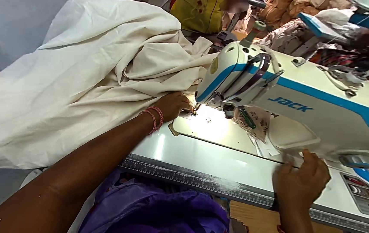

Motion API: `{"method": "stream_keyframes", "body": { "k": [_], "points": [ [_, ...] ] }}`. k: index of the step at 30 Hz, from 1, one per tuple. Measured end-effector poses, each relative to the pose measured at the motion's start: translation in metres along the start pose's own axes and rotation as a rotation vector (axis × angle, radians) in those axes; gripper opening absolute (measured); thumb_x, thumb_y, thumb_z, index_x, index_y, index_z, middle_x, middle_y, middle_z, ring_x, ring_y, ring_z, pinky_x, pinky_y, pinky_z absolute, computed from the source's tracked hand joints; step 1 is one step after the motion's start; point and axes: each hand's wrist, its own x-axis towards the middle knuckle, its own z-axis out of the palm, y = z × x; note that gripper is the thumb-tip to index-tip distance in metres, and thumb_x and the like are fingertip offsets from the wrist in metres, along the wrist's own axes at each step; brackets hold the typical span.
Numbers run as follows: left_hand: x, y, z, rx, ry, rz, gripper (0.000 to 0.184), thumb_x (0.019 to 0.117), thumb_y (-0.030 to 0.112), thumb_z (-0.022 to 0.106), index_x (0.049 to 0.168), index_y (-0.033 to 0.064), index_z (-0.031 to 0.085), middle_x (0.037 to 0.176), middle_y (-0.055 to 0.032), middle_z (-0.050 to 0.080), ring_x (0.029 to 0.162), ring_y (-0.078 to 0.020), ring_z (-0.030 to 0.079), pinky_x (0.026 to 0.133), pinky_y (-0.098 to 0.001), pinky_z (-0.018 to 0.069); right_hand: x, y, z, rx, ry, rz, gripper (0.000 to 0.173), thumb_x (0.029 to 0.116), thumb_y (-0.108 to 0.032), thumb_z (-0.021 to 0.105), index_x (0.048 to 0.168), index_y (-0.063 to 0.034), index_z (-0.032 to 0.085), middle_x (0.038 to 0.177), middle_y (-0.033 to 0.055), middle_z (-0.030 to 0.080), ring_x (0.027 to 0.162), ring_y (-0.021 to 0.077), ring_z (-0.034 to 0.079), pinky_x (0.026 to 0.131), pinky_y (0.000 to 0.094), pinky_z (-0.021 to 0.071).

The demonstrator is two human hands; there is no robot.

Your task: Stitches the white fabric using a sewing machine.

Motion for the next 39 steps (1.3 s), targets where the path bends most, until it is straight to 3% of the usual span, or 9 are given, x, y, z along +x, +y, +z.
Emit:
{"method": "stream_keyframes", "body": {
  "k": [4,8,10,24,35,39],
  "points": [
    [0.001,-0.001,0.001,-0.008,0.021,-0.001,0.031,0.1008,0.001,0.053,0.114,0.0108,0.079,0.119,-0.0134,0.073,0.121,-0.033,0.064,0.105,-0.0464,0.0491,-0.001,-0.002,0.0,-0.002,0.005,0.035,0.045,0.0979,-0.005,0.045,0.139,0.0102,0.054,0.145,0.0364,0.05,0.141,0.0532,0.043,0.118,0.0581,0.0313],
    [0.002,0.0,-0.001,0.007,0.016,-0.006,0.028,0.1023,0.004,0.053,0.115,0.0089,0.078,0.118,-0.014,0.073,0.12,-0.0333,0.065,0.105,-0.0463,0.0492,-0.004,-0.008,-0.003,-0.056,-0.12,0.074,0.039,0.1019,-0.002,0.041,0.133,0.009,0.062,0.138,0.0303,0.06,0.131,0.0496,0.056,0.109,0.0632,0.0407],
    [0.002,0.002,-0.002,0.002,0.011,-0.017,0.03,0.1019,0.003,0.053,0.115,0.01,0.078,0.119,-0.0137,0.073,0.121,-0.0333,0.064,0.105,-0.0462,0.0491,-0.003,-0.009,-0.002,-0.08,-0.144,0.075,0.039,0.103,-0.003,0.039,0.131,0.0085,0.064,0.137,0.0286,0.062,0.129,0.0479,0.058,0.109,0.063,0.0412],
    [-0.005,0.005,-0.006,-0.022,-0.027,-0.002,0.035,0.0988,-0.002,0.054,0.117,0.0137,0.079,0.124,-0.0133,0.071,0.123,-0.0335,0.062,0.106,-0.0459,0.0478,-0.006,-0.009,0.001,-0.107,-0.056,0.067,0.041,0.1015,-0.003,0.04,0.133,0.0085,0.063,0.138,0.0285,0.061,0.131,0.046,0.058,0.112,0.0582,0.0418],
    [-0.007,0.005,-0.008,-0.016,-0.074,-0.005,0.036,0.1006,-0.001,0.052,0.122,0.0139,0.077,0.13,-0.0141,0.069,0.128,-0.0337,0.06,0.111,-0.0463,0.0444,-0.004,-0.008,0.002,-0.117,-0.127,0.049,0.04,0.1031,-0.006,0.039,0.13,0.007,0.066,0.135,0.0257,0.064,0.127,0.0442,0.062,0.107,0.0606,0.0454],
    [-0.007,0.008,-0.012,-0.036,-0.114,-0.034,0.038,0.1005,-0.002,0.051,0.124,0.0142,0.076,0.132,-0.0152,0.067,0.131,-0.0341,0.058,0.113,-0.0467,0.0423,-0.007,-0.009,0.001,-0.086,-0.041,0.03,0.041,0.1009,-0.005,0.041,0.133,0.0096,0.063,0.138,0.0303,0.061,0.131,0.049,0.057,0.11,0.0605,0.0425]
  ]
}}
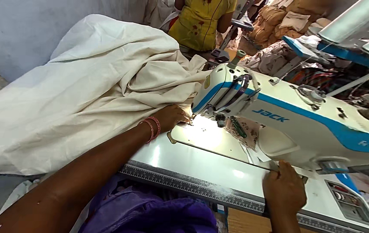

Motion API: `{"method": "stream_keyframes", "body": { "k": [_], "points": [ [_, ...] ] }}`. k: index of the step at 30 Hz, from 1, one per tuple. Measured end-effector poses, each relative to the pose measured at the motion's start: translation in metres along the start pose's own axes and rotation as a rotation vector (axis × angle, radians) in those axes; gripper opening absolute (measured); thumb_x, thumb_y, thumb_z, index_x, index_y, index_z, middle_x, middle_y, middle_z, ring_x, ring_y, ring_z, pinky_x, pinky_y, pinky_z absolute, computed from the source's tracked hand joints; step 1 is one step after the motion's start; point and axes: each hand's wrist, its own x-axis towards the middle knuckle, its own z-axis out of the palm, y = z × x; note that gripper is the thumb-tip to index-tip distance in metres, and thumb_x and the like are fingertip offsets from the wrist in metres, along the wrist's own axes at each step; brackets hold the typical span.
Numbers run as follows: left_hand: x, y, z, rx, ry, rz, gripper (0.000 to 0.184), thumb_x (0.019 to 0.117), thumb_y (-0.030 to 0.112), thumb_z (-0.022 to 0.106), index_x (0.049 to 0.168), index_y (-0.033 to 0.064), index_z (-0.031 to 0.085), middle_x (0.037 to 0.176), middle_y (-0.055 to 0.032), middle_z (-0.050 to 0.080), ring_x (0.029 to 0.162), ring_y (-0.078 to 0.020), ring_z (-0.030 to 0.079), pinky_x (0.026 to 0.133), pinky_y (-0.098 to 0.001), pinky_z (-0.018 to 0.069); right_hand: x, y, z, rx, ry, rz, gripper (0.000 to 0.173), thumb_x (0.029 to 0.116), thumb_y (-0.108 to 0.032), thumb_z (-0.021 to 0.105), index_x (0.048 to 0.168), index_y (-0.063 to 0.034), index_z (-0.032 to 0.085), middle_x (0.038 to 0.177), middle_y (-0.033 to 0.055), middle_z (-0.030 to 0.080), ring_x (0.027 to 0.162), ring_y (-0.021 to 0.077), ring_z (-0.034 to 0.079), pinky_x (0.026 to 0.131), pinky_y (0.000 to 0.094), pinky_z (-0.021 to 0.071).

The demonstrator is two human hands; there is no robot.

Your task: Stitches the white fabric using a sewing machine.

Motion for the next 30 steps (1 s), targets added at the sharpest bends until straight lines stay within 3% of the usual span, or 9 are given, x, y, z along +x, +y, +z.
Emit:
{"method": "stream_keyframes", "body": {
  "k": [8,11,14,16,18,21,24,26,30],
  "points": [
    [-0.023,0.011,-0.01,0.085,-0.011,-0.183,0.044,0.1002,-0.001,0.051,0.141,0.0104,0.063,0.135,-0.0154,0.066,0.131,-0.0351,0.058,0.111,-0.0499,0.0441,0.006,0.009,0.002,0.087,0.095,-0.051,0.051,0.0929,-0.009,0.048,0.138,0.0133,0.053,0.144,0.0373,0.05,0.139,0.0551,0.044,0.118,0.0607,0.0301],
    [-0.063,0.013,-0.026,0.193,0.042,-0.404,0.028,0.0968,-0.003,0.057,0.122,0.0006,0.07,0.122,-0.0236,0.068,0.118,-0.0435,0.063,0.097,-0.058,0.0517,0.0,0.002,-0.005,0.213,0.131,-0.033,0.052,0.0923,-0.011,0.051,0.137,0.0166,0.052,0.144,0.0407,0.048,0.137,0.0594,0.042,0.117,0.0614,0.03],
    [-0.104,0.029,-0.054,0.199,-0.024,-0.607,0.017,0.0982,0.006,0.061,0.107,0.0006,0.075,0.107,-0.0227,0.072,0.104,-0.0438,0.069,0.084,-0.0619,0.054,-0.014,-0.044,-0.021,0.385,0.061,-0.039,0.044,0.0957,-0.008,0.052,0.131,0.0181,0.056,0.134,0.041,0.055,0.125,0.0578,0.054,0.106,0.0614,0.0429],
    [-0.121,0.059,-0.067,0.05,-0.148,-0.699,0.022,0.1014,0.012,0.057,0.111,0.0024,0.075,0.102,-0.0214,0.072,0.1,-0.0415,0.069,0.084,-0.0625,0.0529,-0.024,-0.089,-0.026,0.558,-0.078,-0.091,0.035,0.0982,-0.007,0.051,0.123,0.0147,0.064,0.117,0.0332,0.067,0.103,0.0431,0.068,0.087,0.0507,0.0566],
    [-0.128,0.099,-0.065,-0.13,-0.27,-0.621,0.027,0.1031,0.013,0.051,0.116,-0.0016,0.07,0.098,-0.0259,0.071,0.095,-0.0462,0.069,0.081,-0.0654,0.0511,-0.027,-0.135,-0.028,0.716,-0.318,-0.113,0.032,0.0998,-0.009,0.053,0.121,0.009,0.068,0.104,0.0236,0.072,0.089,0.0317,0.072,0.077,0.045,0.0595],
    [-0.124,0.153,-0.031,-0.182,-0.291,-0.406,0.022,0.1007,0.009,0.051,0.114,-0.0022,0.066,0.088,-0.0254,0.07,0.08,-0.048,0.071,0.065,-0.064,0.054,-0.007,-0.195,-0.035,0.64,-0.724,-0.026,0.044,0.1037,-0.025,0.059,0.139,0.002,0.059,0.097,0.0162,0.072,0.084,0.0292,0.069,0.078,0.0488,0.0552],
    [-0.116,0.179,0.001,-0.15,-0.206,-0.234,0.014,0.0947,0.002,0.057,0.105,0.0,0.067,0.081,-0.0204,0.069,0.068,-0.041,0.071,0.055,-0.0556,0.0548,0.016,-0.232,-0.041,0.278,-0.965,-0.015,0.062,0.1073,-0.037,0.05,0.157,-0.003,0.036,0.112,0.021,0.071,0.106,0.0371,0.069,0.094,0.0537,0.0519],
    [-0.112,0.18,0.015,-0.102,-0.095,-0.111,0.011,0.0896,0.003,0.061,0.098,0.0009,0.068,0.073,-0.0168,0.067,0.059,-0.0353,0.069,0.047,-0.0489,0.0531,0.019,-0.242,-0.047,0.105,-1.045,-0.064,0.058,0.1093,-0.03,0.041,0.161,-0.0047,0.03,0.118,0.022,0.069,0.113,0.0373,0.067,0.095,0.0526,0.0512],
    [-0.088,0.158,-0.017,-0.222,-0.409,-0.057,0.034,0.1073,0.025,0.05,0.1,-0.0022,0.068,0.084,-0.0226,0.07,0.077,-0.0427,0.071,0.065,-0.0595,0.0542,0.0,-0.242,-0.06,-0.028,-1.16,-0.133,0.058,0.1093,-0.02,0.032,0.165,-0.0088,0.018,0.119,0.0184,0.07,0.112,0.0337,0.068,0.093,0.0487,0.0532]
  ]
}}
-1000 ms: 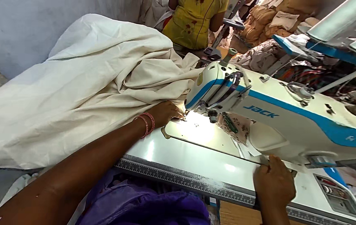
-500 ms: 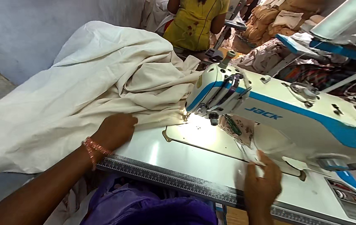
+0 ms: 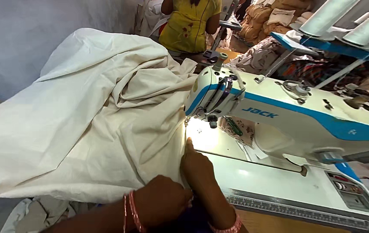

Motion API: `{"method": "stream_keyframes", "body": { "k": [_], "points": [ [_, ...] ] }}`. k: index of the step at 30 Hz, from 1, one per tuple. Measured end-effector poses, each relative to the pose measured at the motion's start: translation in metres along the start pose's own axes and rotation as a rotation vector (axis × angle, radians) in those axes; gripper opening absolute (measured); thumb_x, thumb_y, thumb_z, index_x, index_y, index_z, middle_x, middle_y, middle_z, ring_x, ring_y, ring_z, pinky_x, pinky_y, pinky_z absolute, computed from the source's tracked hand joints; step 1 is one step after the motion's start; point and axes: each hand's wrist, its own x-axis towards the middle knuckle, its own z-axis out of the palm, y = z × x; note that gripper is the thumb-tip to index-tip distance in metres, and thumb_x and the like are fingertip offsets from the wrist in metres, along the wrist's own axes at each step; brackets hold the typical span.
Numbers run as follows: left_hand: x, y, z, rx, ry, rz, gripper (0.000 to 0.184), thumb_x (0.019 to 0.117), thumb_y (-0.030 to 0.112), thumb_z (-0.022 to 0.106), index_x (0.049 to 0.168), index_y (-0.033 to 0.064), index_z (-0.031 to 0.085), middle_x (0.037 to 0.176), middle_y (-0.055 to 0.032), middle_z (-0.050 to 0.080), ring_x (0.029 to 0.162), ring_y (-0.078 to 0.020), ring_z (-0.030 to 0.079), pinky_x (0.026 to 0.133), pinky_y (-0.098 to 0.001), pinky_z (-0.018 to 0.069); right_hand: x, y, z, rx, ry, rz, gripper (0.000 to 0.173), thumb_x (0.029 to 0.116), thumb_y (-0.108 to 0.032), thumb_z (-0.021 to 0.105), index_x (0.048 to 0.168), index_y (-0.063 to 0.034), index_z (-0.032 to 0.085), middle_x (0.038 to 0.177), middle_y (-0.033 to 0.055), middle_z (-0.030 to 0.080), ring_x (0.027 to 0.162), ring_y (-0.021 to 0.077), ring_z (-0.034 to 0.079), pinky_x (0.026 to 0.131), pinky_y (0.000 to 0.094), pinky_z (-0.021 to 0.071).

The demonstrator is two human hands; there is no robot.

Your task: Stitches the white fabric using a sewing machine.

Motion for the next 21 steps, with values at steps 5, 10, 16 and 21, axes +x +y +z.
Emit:
{"method": "stream_keyframes", "body": {
  "k": [5,10,16,21],
  "points": [
    [0.036,-0.041,-0.028,-0.076,0.29,0.137,0.042,0.1082,0.028,0.046,0.097,-0.0045,0.071,0.092,-0.0207,0.071,0.095,-0.0357,0.07,0.084,-0.0518,0.0553,-0.032,0.012,0.038,0.119,0.18,-0.119,0.042,0.1019,-0.018,0.053,0.137,0.0044,0.059,0.105,0.021,0.073,0.097,0.0373,0.072,0.082,0.0522,0.0559],
    [0.067,-0.068,-0.008,0.22,0.332,-0.093,0.031,0.1056,0.016,0.051,0.123,-0.0008,0.07,0.127,-0.0183,0.068,0.124,-0.0355,0.062,0.103,-0.0513,0.0477,-0.033,0.004,0.031,0.063,0.034,-0.042,0.06,0.1071,-0.015,0.037,0.164,-0.0057,0.021,0.115,0.0168,0.072,0.104,0.0328,0.072,0.087,0.0469,0.0553],
    [0.078,-0.084,-0.005,0.269,0.471,-0.071,0.03,0.1033,0.016,0.055,0.122,-0.0007,0.071,0.123,-0.0182,0.069,0.118,-0.0355,0.065,0.098,-0.0519,0.0507,-0.015,-0.002,0.014,0.049,-0.004,0.001,0.057,0.1083,-0.02,0.038,0.163,-0.008,0.025,0.115,0.0164,0.072,0.108,0.0317,0.07,0.09,0.0465,0.0541],
    [0.089,-0.099,-0.03,0.18,0.356,-0.058,0.034,0.1071,0.019,0.051,0.13,0.0023,0.069,0.133,-0.021,0.064,0.129,-0.0372,0.057,0.108,-0.0516,0.0431,0.002,-0.004,0.006,0.024,0.061,0.016,0.056,0.1091,-0.022,0.037,0.162,-0.0089,0.028,0.118,0.0166,0.071,0.113,0.0315,0.068,0.093,0.0467,0.0528]
  ]
}}
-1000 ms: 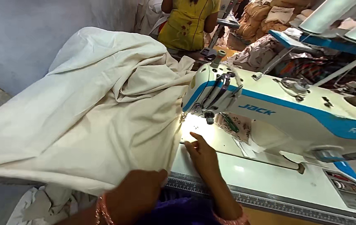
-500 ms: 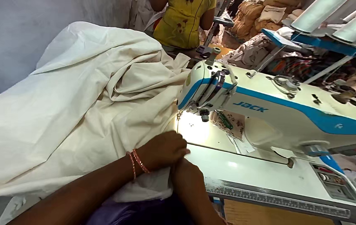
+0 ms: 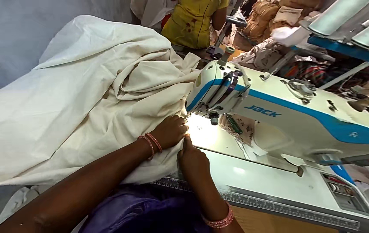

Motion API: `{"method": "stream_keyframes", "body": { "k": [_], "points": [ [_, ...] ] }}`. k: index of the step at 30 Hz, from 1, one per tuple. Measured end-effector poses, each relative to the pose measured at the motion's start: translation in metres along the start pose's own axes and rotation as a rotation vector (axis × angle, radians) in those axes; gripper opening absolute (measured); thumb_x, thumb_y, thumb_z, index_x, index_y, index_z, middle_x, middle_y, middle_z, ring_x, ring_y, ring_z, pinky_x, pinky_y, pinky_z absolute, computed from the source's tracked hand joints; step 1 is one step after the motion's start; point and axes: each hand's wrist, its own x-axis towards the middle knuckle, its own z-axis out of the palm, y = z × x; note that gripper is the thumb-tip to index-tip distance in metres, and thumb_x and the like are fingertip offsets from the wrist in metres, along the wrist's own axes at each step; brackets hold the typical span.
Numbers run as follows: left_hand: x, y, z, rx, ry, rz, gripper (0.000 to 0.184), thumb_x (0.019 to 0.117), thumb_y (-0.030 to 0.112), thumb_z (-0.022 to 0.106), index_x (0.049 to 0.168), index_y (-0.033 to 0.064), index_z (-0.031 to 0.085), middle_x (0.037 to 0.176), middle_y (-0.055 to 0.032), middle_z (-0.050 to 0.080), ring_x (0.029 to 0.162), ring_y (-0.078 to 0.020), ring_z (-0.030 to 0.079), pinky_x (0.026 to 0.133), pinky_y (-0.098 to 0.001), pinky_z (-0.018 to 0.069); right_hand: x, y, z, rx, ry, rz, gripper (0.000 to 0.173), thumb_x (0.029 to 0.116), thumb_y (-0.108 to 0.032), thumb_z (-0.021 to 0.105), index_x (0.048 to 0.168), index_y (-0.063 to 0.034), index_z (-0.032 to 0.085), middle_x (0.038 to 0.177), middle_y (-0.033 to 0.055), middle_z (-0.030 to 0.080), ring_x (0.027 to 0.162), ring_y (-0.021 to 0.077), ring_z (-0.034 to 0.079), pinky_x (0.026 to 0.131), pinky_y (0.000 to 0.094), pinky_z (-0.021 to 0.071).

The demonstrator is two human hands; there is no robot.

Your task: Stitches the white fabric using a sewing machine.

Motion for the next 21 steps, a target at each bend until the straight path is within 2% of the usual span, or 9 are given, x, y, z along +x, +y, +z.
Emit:
{"method": "stream_keyframes", "body": {
  "k": [4,8,10,12,14,16,18,20,21],
  "points": [
    [-0.006,-0.001,-0.013,0.015,-0.086,-0.022,0.036,0.108,0.025,0.051,0.135,0.0081,0.068,0.141,-0.0207,0.059,0.138,-0.0373,0.05,0.118,-0.0502,0.0343,0.005,0.0,-0.002,0.0,0.021,0.008,0.056,0.1091,-0.023,0.038,0.162,-0.0093,0.029,0.12,0.017,0.071,0.114,0.0317,0.068,0.094,0.0477,0.0524],
    [-0.056,0.018,-0.021,0.033,-0.103,-0.091,0.055,0.1016,0.047,0.058,0.144,0.0124,0.06,0.155,-0.0175,0.049,0.152,-0.0375,0.033,0.124,-0.0607,0.0182,0.004,0.014,0.007,0.132,0.112,-0.067,0.051,0.109,-0.024,0.039,0.157,-0.008,0.041,0.111,0.0168,0.073,0.105,0.0325,0.071,0.091,0.0491,0.0534],
    [-0.103,0.029,-0.012,0.08,0.079,-0.044,0.068,0.0875,0.055,0.071,0.145,0.0214,0.06,0.154,-0.0145,0.051,0.151,-0.0391,0.035,0.12,-0.0685,0.0221,0.0,0.03,0.027,0.285,0.35,-0.211,0.045,0.106,-0.025,0.05,0.145,-0.0017,0.056,0.093,0.0155,0.073,0.084,0.0313,0.071,0.079,0.0486,0.056],
    [-0.149,0.03,0.005,0.203,0.345,0.008,0.064,0.0813,0.039,0.075,0.143,0.0288,0.06,0.15,-0.0137,0.055,0.144,-0.0424,0.045,0.112,-0.0761,0.0301,-0.002,0.042,0.054,0.371,0.72,-0.419,0.04,0.0976,-0.02,0.061,0.128,0.0053,0.067,0.085,0.0133,0.071,0.071,0.0274,0.068,0.066,0.0435,0.0574],
    [-0.183,0.024,0.018,0.319,0.509,-0.053,0.045,0.0942,0.021,0.055,0.138,0.032,0.061,0.145,-0.0108,0.059,0.14,-0.0386,0.049,0.112,-0.0716,0.0311,-0.005,0.043,0.071,0.363,0.965,-0.597,0.036,0.0922,-0.019,0.06,0.117,0.0051,0.072,0.095,0.0164,0.073,0.082,0.0288,0.07,0.07,0.0388,0.059],
    [-0.207,0.017,0.022,0.413,0.603,-0.156,0.029,0.1002,0.02,0.047,0.12,0.0259,0.067,0.125,-0.0101,0.067,0.125,-0.0348,0.059,0.107,-0.0614,0.0381,-0.014,0.03,0.084,0.34,1.024,-0.754,0.029,0.0915,-0.014,0.061,0.113,0.0013,0.074,0.102,0.0177,0.073,0.094,0.0316,0.071,0.082,0.0414,0.0586],
    [-0.219,0.013,0.02,0.449,0.631,-0.195,0.028,0.1015,0.024,0.045,0.096,0.0156,0.071,0.097,-0.0099,0.071,0.098,-0.0316,0.067,0.091,-0.0534,0.0469,-0.021,0.009,0.098,0.254,1.03,-0.9,0.029,0.0929,-0.012,0.06,0.119,-0.0082,0.073,0.117,0.014,0.072,0.114,0.0303,0.068,0.1,0.0464,0.0529],
    [-0.22,0.02,0.016,0.367,0.62,-0.178,0.032,0.1008,0.024,0.043,0.088,0.0123,0.07,0.086,-0.0077,0.072,0.085,-0.0266,0.07,0.083,-0.0468,0.0519,-0.022,-0.013,0.11,0.146,1.015,-1.017,0.036,0.0982,-0.017,0.054,0.134,-0.0187,0.062,0.135,0.011,0.065,0.133,0.029,0.056,0.115,0.0552,0.0352],
    [-0.219,0.027,0.015,0.311,0.644,-0.158,0.031,0.1001,0.024,0.044,0.088,0.0124,0.069,0.085,-0.0066,0.072,0.083,-0.0244,0.07,0.083,-0.0438,0.0528,-0.023,-0.022,0.111,0.122,0.998,-1.061,0.037,0.1007,-0.02,0.053,0.138,-0.0211,0.057,0.138,0.01,0.063,0.136,0.0285,0.054,0.116,0.058,0.0313]
  ]
}}
